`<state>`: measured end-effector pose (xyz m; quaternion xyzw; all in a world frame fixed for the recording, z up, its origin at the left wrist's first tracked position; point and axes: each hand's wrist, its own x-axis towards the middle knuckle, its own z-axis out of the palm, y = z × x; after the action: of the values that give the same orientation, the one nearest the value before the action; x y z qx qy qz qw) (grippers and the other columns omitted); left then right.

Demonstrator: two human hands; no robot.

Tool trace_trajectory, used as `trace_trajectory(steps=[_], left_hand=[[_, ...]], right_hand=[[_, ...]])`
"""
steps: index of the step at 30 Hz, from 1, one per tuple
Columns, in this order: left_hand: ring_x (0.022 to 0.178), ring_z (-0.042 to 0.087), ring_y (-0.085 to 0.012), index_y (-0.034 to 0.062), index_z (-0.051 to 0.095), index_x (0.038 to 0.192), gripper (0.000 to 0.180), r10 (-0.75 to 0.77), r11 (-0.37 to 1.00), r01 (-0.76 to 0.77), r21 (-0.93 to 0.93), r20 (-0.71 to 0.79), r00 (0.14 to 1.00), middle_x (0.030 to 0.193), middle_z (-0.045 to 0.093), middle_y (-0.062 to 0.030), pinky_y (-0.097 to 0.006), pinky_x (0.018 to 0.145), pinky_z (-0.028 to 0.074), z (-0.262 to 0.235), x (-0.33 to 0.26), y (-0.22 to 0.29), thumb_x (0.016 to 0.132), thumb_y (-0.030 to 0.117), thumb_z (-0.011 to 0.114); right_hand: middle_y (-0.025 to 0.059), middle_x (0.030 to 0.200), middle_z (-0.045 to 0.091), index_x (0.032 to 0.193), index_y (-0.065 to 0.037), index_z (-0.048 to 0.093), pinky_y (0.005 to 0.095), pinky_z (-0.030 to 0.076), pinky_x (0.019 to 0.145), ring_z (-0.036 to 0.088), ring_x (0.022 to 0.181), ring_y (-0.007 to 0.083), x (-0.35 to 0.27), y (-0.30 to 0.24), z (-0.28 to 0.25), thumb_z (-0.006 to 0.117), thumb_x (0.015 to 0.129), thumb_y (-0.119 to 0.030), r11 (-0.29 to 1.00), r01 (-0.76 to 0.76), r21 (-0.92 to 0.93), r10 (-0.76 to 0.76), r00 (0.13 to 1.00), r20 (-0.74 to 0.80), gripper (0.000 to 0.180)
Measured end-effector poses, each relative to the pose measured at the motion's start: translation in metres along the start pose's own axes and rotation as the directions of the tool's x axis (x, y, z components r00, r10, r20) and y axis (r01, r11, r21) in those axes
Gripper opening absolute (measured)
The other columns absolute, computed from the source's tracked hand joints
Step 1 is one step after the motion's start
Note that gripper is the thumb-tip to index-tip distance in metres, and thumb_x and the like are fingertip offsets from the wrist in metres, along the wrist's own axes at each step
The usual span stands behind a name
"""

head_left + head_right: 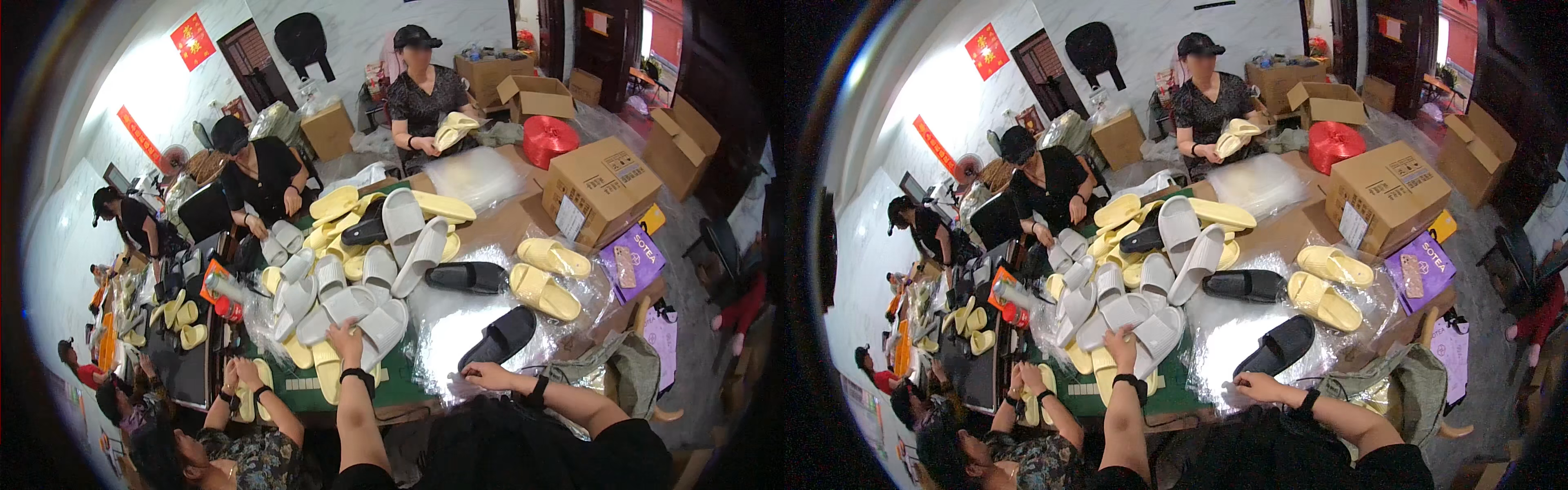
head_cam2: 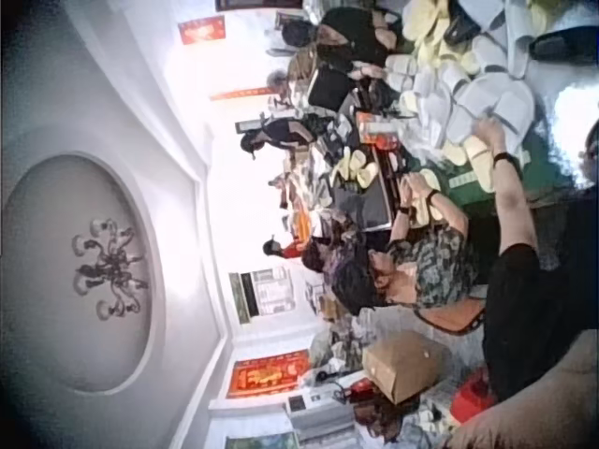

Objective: The recorder is inspecting, bagging, and packing yellow and white slippers into a large sack.

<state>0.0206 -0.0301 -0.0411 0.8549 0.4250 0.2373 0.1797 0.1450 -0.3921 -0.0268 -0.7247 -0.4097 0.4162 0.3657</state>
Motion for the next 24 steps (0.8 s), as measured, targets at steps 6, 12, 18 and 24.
trace_trajectory(steps=[6,12,18,24], left_hand=[[0.088,0.047,-0.0318,0.007,0.061,0.092,0.02,0.16,0.93,-0.193,-0.312,-0.129,0.979,0.088,0.046,-0.0142,-0.037,0.08,0.037,-0.012,0.007,0.065,0.074,-0.001,0.055],[0.096,0.046,-0.0332,0.0015,0.058,0.092,0.018,0.129,0.877,-0.296,-0.378,-0.408,0.904,0.097,0.047,-0.0163,-0.038,0.085,0.036,-0.046,0.078,0.146,0.075,-0.002,0.054],[0.092,0.048,-0.0335,0.0045,0.059,0.092,0.018,0.252,0.84,-0.393,-0.374,-0.373,0.893,0.093,0.048,-0.0155,-0.04,0.08,0.038,-0.013,0.172,0.248,0.076,0.0,0.053],[0.087,0.05,-0.0298,0.0083,0.061,0.089,0.015,0.475,0.827,-0.539,-0.16,-0.315,0.822,0.089,0.05,-0.0105,-0.039,0.073,0.04,0.055,0.231,0.322,0.076,0.007,0.053]], right_hand=[[0.0113,0.089,0.062,0.107,-0.003,0.054,0.0312,0.046,0.074,0.059,0.083,0.0212,-0.009,0.008,-0.016,0.055,0.084,-0.023,0.996,-0.08,0.046,0.082,0.996,-0.045,0.03],[0.0129,0.09,0.062,0.106,-0.003,0.054,0.0328,0.046,0.074,0.06,0.084,0.0238,-0.006,0.025,-0.019,0.055,0.084,-0.026,0.995,-0.057,0.086,0.064,0.994,-0.087,0.032],[0.009,0.088,0.06,0.109,-0.006,0.053,0.0304,0.046,0.073,0.058,0.081,0.0199,0.002,0.043,-0.011,0.054,0.086,-0.027,0.958,-0.057,0.281,0.092,0.989,-0.114,0.031],[0.0071,0.087,0.058,0.11,-0.002,0.052,0.0279,0.043,0.072,0.054,0.08,0.0144,-0.006,0.036,-0.023,0.053,0.087,-0.024,0.924,-0.007,0.381,0.081,0.981,-0.177,0.032]])
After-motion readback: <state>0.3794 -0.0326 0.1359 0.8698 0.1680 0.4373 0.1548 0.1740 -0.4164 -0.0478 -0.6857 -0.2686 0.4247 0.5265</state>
